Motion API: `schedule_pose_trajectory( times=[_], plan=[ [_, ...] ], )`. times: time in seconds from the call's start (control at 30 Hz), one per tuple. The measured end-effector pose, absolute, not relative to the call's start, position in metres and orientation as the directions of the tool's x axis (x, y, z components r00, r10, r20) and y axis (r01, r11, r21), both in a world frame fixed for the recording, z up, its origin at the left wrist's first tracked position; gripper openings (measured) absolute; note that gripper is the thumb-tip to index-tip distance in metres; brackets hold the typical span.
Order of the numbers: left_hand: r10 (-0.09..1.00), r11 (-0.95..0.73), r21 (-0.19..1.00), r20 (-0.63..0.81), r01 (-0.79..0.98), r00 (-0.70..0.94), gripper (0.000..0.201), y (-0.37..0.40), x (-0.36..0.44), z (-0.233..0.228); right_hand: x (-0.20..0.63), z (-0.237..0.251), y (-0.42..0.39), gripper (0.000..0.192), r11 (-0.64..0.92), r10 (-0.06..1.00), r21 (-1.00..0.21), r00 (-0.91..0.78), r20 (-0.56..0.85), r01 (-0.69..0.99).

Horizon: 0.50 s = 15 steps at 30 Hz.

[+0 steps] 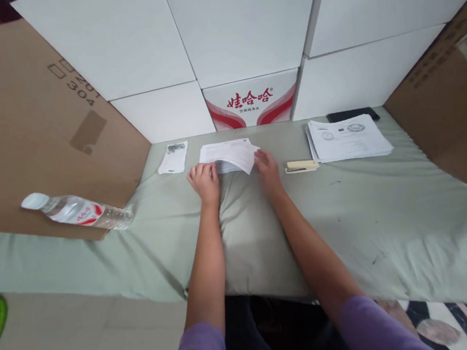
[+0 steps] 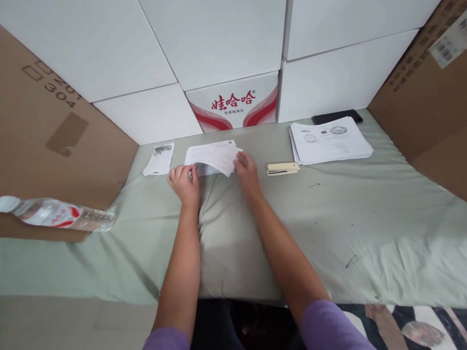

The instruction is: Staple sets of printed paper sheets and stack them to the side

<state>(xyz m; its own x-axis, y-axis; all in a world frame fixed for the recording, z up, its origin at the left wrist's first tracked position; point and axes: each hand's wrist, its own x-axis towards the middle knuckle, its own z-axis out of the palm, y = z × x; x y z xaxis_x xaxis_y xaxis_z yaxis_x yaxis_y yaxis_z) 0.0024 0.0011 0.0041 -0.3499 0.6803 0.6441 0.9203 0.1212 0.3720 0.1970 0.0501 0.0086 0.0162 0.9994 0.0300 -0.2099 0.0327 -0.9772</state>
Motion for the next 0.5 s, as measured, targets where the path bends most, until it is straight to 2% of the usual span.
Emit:
schedule_pose_trajectory(
  times=[0.1, 0.17, 0.23, 0.33, 0.43, 0.5],
  plan=[
    [0.67, -0.003, 0.359, 0.694, 0.933, -0.264, 0.032, 0.0, 0.003, 0.004, 0.207, 0.019, 0.051, 0.042, -0.182, 0.979, -0.817, -0.028, -0.2, -0.547],
    [0.678, -0.079, 0.348, 0.706, 0.934, -0.205, 0.031, 0.0, 0.005, 0.005, 0.216, 0.026, 0.05, 0.044, -0.213, 0.968, -0.731, -0.038, -0.248, -0.649],
    [0.691, -0.152, 0.343, 0.707, 0.927, -0.149, 0.031, -0.002, 0.006, 0.006, 0.224, 0.034, 0.048, 0.037, -0.231, 0.966, -0.678, -0.082, -0.244, -0.698],
    [0.721, -0.286, 0.336, 0.693, 0.898, -0.03, 0.032, -0.004, 0.007, 0.01, 0.233, 0.044, 0.044, 0.021, -0.406, 0.913, -0.663, -0.307, -0.268, -0.629],
    [0.761, -0.369, 0.337, 0.645, 0.866, 0.074, 0.034, -0.006, 0.008, 0.014, 0.241, 0.052, 0.042, 0.039, -0.585, 0.794, -0.67, -0.488, -0.362, -0.456],
    [0.789, -0.376, 0.342, 0.605, 0.861, 0.103, 0.034, -0.007, 0.008, 0.015, 0.247, 0.054, 0.044, 0.045, -0.636, 0.746, -0.657, -0.541, -0.388, -0.406]
  ],
)
